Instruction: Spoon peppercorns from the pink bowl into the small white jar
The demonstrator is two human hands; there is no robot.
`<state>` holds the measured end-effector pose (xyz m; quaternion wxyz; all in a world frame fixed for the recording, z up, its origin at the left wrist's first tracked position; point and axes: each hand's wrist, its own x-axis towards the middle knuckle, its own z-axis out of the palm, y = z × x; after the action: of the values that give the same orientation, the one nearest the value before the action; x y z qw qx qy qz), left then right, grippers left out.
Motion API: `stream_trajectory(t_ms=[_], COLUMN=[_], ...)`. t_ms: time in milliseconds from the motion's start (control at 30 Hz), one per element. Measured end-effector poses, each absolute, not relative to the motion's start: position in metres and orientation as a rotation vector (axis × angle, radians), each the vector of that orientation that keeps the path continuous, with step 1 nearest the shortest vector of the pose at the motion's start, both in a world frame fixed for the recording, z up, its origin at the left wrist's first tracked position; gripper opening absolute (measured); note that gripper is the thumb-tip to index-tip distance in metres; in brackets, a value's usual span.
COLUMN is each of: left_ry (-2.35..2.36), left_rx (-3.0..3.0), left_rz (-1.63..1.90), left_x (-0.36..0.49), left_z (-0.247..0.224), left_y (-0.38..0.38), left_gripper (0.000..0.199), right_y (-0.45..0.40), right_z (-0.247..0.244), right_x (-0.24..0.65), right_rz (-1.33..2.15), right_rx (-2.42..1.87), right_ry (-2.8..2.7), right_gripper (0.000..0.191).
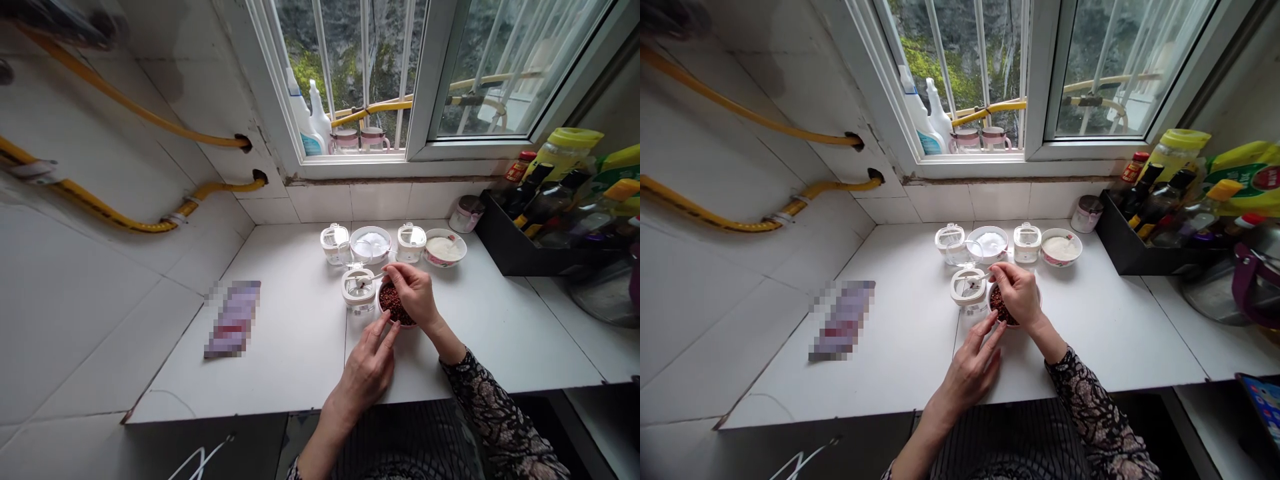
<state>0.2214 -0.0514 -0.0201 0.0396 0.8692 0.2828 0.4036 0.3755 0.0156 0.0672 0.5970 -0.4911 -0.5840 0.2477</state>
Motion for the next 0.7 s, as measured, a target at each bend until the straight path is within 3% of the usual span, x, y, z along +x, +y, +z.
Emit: stream_trajectory(t_ms=[167, 433, 700], left_ry=[0.874, 0.872, 0.865], left_rx=[2.675, 2.684, 2.675], left_rz=[1.218, 1.181, 1.210], left_x=[0.222, 0.220, 0.220], left_z=[-0.019, -0.017, -0.017], left_y=[-0.051, -0.052, -0.052], left_gripper=[0.072, 0.071, 0.073], right_y=[0.009, 0.018, 0.022], right_z=[0.069, 0.072, 0.062], right_x=[0.383, 0.428, 0.421], right_rz=[0.342, 0.236, 0.400], right_rx=[-1.047, -1.394, -1.552], right_ry=[-1.558, -1.432, -1.405], right_gripper=[0.018, 0.026, 0.026])
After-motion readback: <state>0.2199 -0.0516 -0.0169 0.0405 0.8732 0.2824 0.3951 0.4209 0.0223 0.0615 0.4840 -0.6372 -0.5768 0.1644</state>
